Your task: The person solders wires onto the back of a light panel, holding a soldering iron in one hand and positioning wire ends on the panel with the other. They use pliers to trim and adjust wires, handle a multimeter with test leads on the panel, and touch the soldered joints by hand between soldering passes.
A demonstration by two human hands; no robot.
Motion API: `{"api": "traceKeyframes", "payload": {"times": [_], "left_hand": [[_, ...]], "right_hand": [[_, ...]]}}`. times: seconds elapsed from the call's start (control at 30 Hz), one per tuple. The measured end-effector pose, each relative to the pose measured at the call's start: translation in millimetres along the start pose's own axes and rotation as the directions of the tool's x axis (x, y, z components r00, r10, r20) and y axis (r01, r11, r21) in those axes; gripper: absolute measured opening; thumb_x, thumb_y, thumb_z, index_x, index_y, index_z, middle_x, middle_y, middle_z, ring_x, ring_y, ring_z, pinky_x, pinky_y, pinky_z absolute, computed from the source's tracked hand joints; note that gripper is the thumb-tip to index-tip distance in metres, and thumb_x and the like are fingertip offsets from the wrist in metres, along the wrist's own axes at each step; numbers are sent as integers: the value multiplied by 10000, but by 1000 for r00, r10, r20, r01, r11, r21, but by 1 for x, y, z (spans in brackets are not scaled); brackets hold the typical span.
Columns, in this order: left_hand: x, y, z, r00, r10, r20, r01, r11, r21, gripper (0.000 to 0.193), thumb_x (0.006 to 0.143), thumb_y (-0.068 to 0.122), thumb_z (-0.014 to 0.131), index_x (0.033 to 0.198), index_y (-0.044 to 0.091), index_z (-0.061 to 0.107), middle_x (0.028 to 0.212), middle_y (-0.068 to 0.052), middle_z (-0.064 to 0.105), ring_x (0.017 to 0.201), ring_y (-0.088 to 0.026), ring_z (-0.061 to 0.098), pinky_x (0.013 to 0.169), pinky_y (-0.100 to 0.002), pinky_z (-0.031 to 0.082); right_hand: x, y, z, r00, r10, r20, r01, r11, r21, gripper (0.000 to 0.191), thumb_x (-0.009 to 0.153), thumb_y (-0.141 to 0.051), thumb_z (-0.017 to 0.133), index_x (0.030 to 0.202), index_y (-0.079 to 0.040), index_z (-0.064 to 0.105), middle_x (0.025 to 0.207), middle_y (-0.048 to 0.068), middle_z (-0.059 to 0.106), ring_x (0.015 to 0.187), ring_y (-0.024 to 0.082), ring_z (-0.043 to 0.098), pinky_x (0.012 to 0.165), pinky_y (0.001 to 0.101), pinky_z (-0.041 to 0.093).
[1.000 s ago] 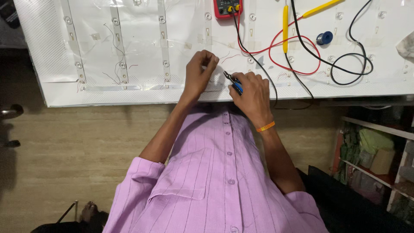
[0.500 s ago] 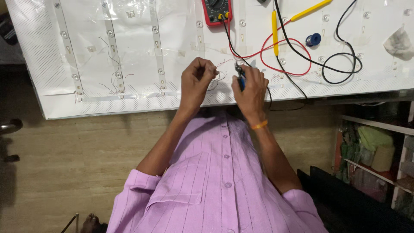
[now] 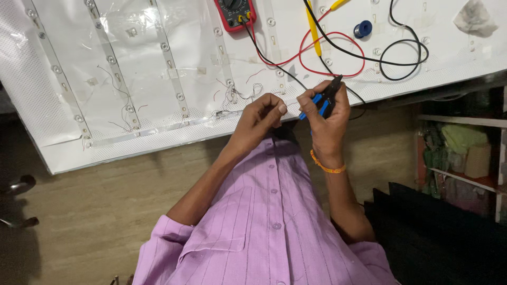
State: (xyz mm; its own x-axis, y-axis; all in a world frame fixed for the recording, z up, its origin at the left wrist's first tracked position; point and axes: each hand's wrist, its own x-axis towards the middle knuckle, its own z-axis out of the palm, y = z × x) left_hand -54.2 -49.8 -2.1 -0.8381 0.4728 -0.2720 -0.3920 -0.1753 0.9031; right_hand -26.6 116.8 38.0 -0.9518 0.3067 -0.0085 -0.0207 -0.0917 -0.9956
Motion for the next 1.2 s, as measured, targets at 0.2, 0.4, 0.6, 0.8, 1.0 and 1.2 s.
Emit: {"api": "traceKeyframes", "payload": {"times": [0.2, 0.4, 0.6, 0.8, 1.0, 1.2], "left_hand": [[-2, -6, 9, 992, 85, -90, -96, 986, -134, 146, 1026, 139, 727, 1007, -6, 726, 883, 44, 501, 784, -52, 435, 709, -240, 383], [-1, -24, 36, 976, -138, -166, 4, 782, -624, 143, 959, 101, 716, 1068, 22, 767, 1068, -44, 733, 812, -68, 541, 759, -239, 457], [-3, -30, 54, 916, 284, -284, -305, 952, -30, 150, 1019, 78, 699, 1131, -12, 743, 1155, -72, 750, 1048, -102, 687, 944, -270, 553], [2, -21, 71, 893, 440, -92, -338, 791, 509, 137, 969, 53, 718, 1097, 13, 749, 1021, -107, 773, 884, -174, 757, 776, -283, 589], [13, -22, 115, 748, 629, 211, -589, 483, 648, 268, 918, 23, 725, 1184, 3, 698, 1071, -158, 738, 945, -296, 723, 820, -346, 572], [13, -37, 178, 911, 412, -5, -347, 775, 528, 132, 989, 52, 714, 1107, -3, 691, 962, -77, 732, 861, -134, 729, 783, -297, 587]], "right_hand": [[-14, 12, 7, 992, -122, 44, 128, 975, -181, 216, 1049, -39, 716, 1115, -41, 511, 982, 27, 642, 907, 90, 585, 842, 241, 506], [-31, 23, 10, 973, -212, -87, 196, 966, -168, 236, 1051, -43, 709, 1121, -45, 483, 1043, 36, 637, 964, 99, 603, 890, 256, 526], [-37, 23, -14, 927, -372, 40, 339, 790, -510, 200, 1038, -35, 716, 1119, -31, 533, 1060, 41, 660, 984, 123, 637, 884, 282, 539], [-34, 17, -54, 999, -45, -24, 42, 993, -113, 192, 1039, 8, 683, 1139, -36, 525, 1036, 28, 621, 923, 94, 565, 847, 259, 495], [-29, 2, -115, 993, 118, -18, -116, 991, 66, 221, 1007, 13, 689, 1109, -61, 508, 938, 27, 615, 813, 73, 563, 747, 236, 495], [-41, -23, -184, 986, 163, -18, -161, 984, 70, 134, 1043, -63, 638, 1147, -47, 554, 1026, 64, 722, 829, 78, 600, 757, 242, 509]]}}
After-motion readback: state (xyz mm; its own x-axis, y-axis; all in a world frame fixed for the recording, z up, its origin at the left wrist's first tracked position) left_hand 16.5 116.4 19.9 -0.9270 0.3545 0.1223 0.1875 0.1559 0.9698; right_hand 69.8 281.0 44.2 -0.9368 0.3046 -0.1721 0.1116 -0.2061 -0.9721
